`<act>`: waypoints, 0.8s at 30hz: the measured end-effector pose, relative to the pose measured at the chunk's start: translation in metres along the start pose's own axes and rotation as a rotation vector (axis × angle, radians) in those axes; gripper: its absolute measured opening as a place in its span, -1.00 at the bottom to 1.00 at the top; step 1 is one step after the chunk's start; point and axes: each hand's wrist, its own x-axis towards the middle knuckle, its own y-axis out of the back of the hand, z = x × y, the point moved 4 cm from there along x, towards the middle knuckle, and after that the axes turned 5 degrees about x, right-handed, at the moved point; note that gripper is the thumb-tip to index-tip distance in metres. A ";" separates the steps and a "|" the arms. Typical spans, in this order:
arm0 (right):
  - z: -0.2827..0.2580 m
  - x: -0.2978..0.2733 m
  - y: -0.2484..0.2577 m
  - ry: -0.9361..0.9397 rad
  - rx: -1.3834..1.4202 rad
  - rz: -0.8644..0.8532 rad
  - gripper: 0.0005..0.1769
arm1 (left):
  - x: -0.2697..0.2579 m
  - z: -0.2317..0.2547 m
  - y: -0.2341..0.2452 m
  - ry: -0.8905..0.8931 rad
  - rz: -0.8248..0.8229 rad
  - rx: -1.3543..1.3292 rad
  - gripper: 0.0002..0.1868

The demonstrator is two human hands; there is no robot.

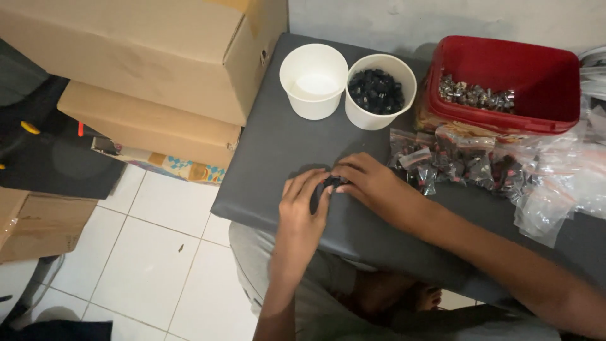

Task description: Picking up small electronic components and placing them into small plastic zip-lock bags

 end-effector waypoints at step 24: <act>-0.037 -0.104 0.082 -0.138 -0.044 0.077 -0.82 | -0.029 0.058 -0.057 -0.083 -0.350 -0.161 -0.84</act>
